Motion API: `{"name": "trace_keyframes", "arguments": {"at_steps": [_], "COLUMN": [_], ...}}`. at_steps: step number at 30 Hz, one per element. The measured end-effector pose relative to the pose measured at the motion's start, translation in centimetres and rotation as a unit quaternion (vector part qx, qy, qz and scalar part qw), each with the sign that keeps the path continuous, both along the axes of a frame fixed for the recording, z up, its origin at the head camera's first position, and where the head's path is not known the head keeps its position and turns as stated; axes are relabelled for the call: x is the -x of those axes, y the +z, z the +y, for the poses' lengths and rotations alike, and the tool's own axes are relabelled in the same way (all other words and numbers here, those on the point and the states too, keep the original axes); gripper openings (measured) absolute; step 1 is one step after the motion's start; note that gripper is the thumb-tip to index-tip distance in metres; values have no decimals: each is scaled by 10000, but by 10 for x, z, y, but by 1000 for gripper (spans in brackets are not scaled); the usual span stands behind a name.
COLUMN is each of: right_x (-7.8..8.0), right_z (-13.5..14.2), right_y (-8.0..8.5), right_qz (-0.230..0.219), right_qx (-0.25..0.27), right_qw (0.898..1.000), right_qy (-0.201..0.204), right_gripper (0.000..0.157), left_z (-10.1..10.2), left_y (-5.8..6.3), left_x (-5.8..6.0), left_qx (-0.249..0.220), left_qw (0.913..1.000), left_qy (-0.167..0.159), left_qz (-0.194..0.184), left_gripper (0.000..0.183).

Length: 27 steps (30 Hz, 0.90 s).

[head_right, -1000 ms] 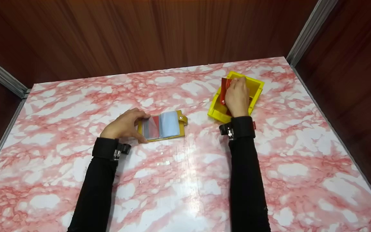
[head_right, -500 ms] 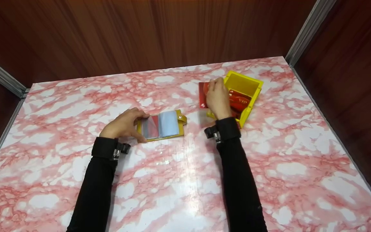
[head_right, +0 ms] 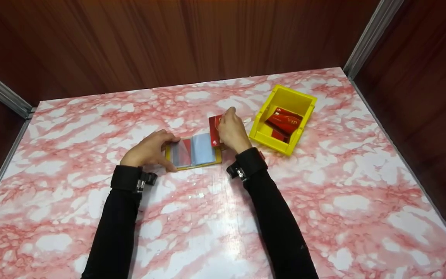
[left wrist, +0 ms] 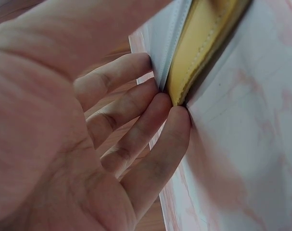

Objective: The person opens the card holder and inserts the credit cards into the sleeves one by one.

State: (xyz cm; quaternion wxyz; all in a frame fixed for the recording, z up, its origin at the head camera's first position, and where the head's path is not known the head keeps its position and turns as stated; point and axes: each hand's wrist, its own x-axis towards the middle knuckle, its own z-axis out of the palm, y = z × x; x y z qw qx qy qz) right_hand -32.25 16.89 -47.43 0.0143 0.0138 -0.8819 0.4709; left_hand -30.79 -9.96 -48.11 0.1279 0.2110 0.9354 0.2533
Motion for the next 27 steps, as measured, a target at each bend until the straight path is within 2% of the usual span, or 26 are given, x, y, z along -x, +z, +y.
{"name": "trace_keyframes", "arguments": {"at_steps": [13, 21, 27], "right_x": [-5, -8, -8], "right_z": [-16, -33, -43], "right_y": [-10, -17, -20], "right_qz": [85, 354, 265], "right_qx": [-518, -678, -762], "right_qw": [9979, 9953, 9953], "right_qy": [388, 586, 544], "right_gripper": [22, 28, 28], "left_z": [1, 1, 2], "left_y": [-1, 0, 2], "left_x": [-1, 1, 1], "left_qx": [-73, 41, 110], "left_qw": [9998, 9999, 9998], "left_qy": [152, 114, 102], "left_qz": [-119, -88, -99], "left_gripper": [82, 83, 83]}}
